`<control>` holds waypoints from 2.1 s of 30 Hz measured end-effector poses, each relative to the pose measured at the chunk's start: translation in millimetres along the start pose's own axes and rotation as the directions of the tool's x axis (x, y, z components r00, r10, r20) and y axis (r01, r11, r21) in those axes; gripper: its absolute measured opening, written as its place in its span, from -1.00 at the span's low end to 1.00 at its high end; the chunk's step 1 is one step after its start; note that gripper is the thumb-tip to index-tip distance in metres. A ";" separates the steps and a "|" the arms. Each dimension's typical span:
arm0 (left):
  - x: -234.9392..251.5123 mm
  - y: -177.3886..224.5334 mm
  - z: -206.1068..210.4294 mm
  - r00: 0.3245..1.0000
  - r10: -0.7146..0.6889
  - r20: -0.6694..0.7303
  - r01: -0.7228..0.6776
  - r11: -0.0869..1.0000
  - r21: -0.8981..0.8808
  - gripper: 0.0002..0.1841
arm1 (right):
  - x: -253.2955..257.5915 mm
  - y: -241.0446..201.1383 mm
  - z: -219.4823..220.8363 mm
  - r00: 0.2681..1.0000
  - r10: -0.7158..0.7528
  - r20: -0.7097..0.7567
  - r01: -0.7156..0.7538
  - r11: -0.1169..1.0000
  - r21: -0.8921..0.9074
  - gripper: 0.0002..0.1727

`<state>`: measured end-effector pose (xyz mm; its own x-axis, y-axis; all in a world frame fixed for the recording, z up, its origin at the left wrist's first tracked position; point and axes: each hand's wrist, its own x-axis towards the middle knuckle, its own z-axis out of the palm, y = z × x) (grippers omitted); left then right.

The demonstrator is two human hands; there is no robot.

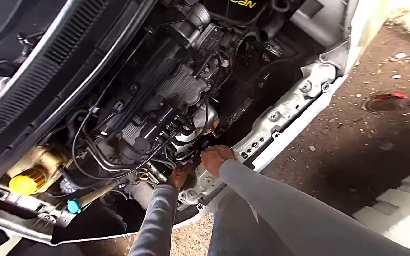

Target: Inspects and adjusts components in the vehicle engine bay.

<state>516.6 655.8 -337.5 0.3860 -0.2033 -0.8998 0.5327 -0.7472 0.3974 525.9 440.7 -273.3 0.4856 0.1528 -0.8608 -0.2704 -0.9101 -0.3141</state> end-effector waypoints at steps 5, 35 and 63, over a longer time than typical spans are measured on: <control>0.4 -8.1 15.6 0.999 0.025 -0.043 -0.020 0.992 0.122 -0.40 | 10.7 -4.8 3.7 0.999 0.003 0.034 -0.001 0.998 -0.065 -0.56; -36.5 59.0 72.4 0.910 -0.058 -0.412 0.166 0.959 0.231 -0.26 | -5.0 -32.5 14.4 0.981 0.143 -0.133 -0.161 0.977 -0.140 -0.54; -41.8 7.4 34.2 0.912 0.378 -0.159 -0.326 0.903 0.279 -0.50 | -96.0 -52.1 151.8 0.616 0.026 -0.787 0.107 0.988 0.116 -0.57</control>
<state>478.6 637.1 -303.1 0.6727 -0.3674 -0.6423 0.1455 -0.7854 0.6016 367.2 531.9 -235.1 0.9467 -0.2324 -0.2232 -0.3114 -0.8379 -0.4483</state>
